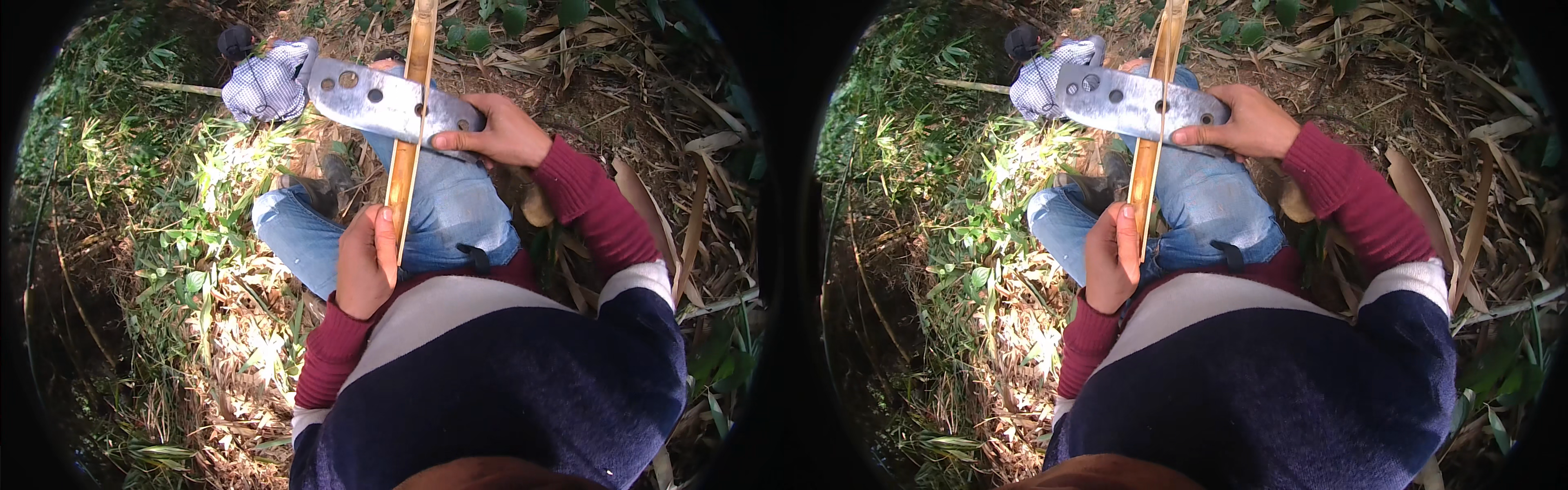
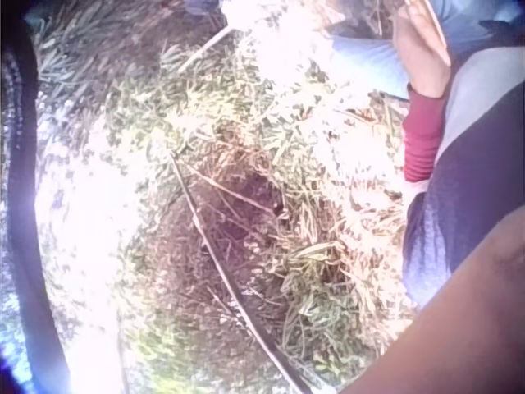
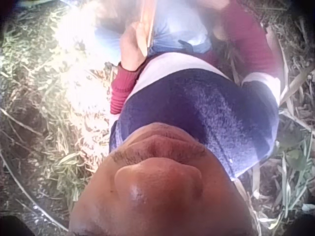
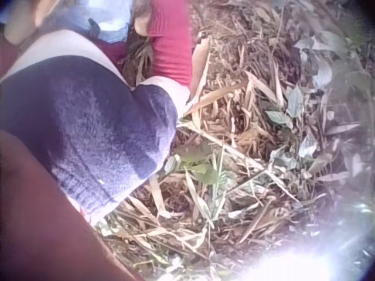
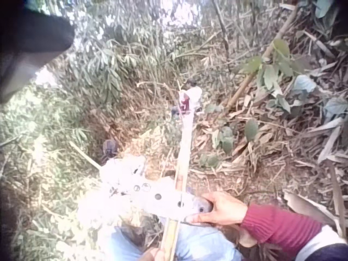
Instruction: The person sits on the ground in a bamboo grove and uses a large machete to split a long bamboo stalk. They hold the stalk with their left hand and repeatedly strike it with the machete in their right hand to separate it into thinner strips.
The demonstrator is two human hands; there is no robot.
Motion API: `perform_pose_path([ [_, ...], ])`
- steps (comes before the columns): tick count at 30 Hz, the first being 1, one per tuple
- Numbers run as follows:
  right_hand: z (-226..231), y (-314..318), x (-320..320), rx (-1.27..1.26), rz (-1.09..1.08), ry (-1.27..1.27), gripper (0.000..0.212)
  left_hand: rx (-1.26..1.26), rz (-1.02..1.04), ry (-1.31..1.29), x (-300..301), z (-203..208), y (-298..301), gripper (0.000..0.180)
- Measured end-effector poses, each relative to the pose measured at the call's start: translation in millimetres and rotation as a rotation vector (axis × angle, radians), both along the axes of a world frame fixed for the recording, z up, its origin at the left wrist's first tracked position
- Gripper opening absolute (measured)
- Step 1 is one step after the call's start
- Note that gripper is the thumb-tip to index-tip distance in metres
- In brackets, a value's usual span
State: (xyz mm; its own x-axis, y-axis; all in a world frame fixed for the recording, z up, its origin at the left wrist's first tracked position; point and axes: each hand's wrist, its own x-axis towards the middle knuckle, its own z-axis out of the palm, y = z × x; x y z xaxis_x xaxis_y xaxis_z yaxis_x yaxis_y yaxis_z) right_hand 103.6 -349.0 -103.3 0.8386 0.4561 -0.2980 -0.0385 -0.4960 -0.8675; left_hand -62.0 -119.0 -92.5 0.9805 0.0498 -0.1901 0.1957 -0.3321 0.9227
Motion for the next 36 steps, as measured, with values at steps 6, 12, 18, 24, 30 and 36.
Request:
perform_pose_path([
  [6,1,7,5,0.004,-0.057,0.039,0.075,-0.148,0.074,-0.047,10,-11,-5,0.033],
  [12,4,14,-9,0.029,-0.03,0.099,0.064,-0.386,0.094,0.099,27,-11,-7,0.049],
  [18,20,14,-6,0.05,-0.069,0.059,0.059,-0.608,0.108,0.144,45,-7,-16,0.041],
  [24,17,10,-13,0.008,0.052,0.022,0.067,-0.568,0.132,0.081,52,-24,-11,0.042],
  [30,17,11,-2,0.102,0.036,0.12,0.066,-0.548,0.166,0.087,49,-18,-16,0.036],
  [36,9,-1,20,0.605,-0.186,0.263,0.055,0.017,0.034,-0.32,38,-46,4,0.028],
])
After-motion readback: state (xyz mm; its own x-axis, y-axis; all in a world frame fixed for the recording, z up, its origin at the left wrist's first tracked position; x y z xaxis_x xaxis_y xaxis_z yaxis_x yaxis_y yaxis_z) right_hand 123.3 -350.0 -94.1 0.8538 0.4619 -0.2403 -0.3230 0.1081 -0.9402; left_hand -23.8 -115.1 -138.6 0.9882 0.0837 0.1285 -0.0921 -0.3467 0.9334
